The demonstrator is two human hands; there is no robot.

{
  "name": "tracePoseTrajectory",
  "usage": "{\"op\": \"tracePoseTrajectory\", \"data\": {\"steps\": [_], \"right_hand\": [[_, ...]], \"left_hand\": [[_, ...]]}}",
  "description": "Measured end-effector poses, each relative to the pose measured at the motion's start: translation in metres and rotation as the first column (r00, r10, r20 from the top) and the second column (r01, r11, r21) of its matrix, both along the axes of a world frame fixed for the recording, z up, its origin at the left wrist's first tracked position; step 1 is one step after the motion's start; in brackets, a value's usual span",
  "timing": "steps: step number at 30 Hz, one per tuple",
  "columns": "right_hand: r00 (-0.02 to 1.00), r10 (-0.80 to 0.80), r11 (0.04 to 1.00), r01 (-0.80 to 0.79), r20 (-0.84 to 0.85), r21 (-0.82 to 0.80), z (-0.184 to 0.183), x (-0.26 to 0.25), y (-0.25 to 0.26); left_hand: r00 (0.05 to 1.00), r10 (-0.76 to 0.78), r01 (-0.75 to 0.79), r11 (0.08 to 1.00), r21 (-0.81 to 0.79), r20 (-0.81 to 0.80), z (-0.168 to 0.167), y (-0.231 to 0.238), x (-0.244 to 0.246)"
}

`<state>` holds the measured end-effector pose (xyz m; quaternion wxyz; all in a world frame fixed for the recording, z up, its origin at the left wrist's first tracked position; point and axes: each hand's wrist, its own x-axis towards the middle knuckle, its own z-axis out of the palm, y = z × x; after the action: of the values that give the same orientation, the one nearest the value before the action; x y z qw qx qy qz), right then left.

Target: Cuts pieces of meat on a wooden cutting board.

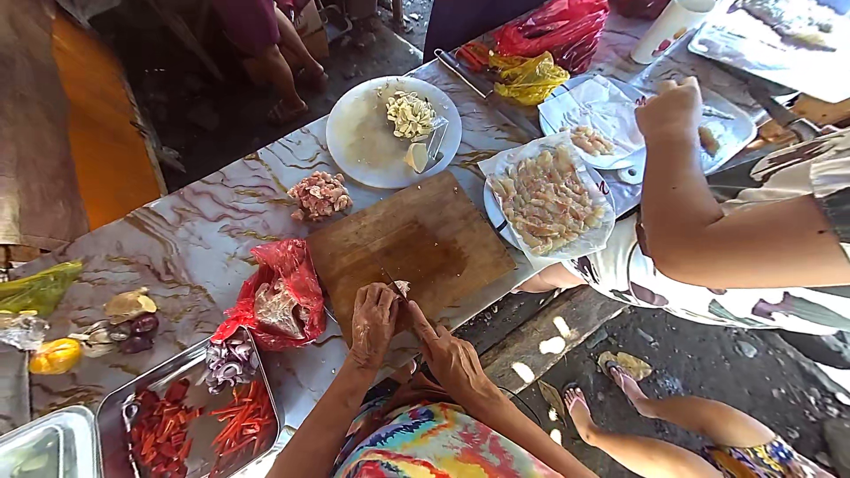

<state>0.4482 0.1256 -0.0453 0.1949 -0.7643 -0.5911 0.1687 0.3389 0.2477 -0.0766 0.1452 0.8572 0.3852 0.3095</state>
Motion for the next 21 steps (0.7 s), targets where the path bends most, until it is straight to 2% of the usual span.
{"op": "tracePoseTrajectory", "data": {"steps": [7, 10, 16, 21], "right_hand": [[0.997, 0.006, 1.000, -0.005, 0.083, -0.008, -0.002, 0.005, -0.050], [0.995, 0.000, 0.999, 0.005, 0.096, -0.053, 0.006, 0.006, -0.056], [0.999, -0.039, 0.993, 0.042, -0.031, 0.108, 0.008, 0.029, -0.059], [1.000, -0.007, 0.980, 0.013, -0.030, 0.198, 0.003, 0.022, -0.031]], "left_hand": [[0.999, 0.041, -0.041, 0.999, -0.030, 0.000, 0.005, 0.000, 0.003], [0.999, 0.043, -0.043, 0.997, -0.071, -0.005, 0.003, 0.004, 0.000], [0.998, -0.023, 0.024, 1.000, -0.014, 0.061, -0.005, 0.003, -0.015], [0.997, -0.030, 0.030, 1.000, -0.009, 0.077, -0.007, -0.002, -0.019]]}}
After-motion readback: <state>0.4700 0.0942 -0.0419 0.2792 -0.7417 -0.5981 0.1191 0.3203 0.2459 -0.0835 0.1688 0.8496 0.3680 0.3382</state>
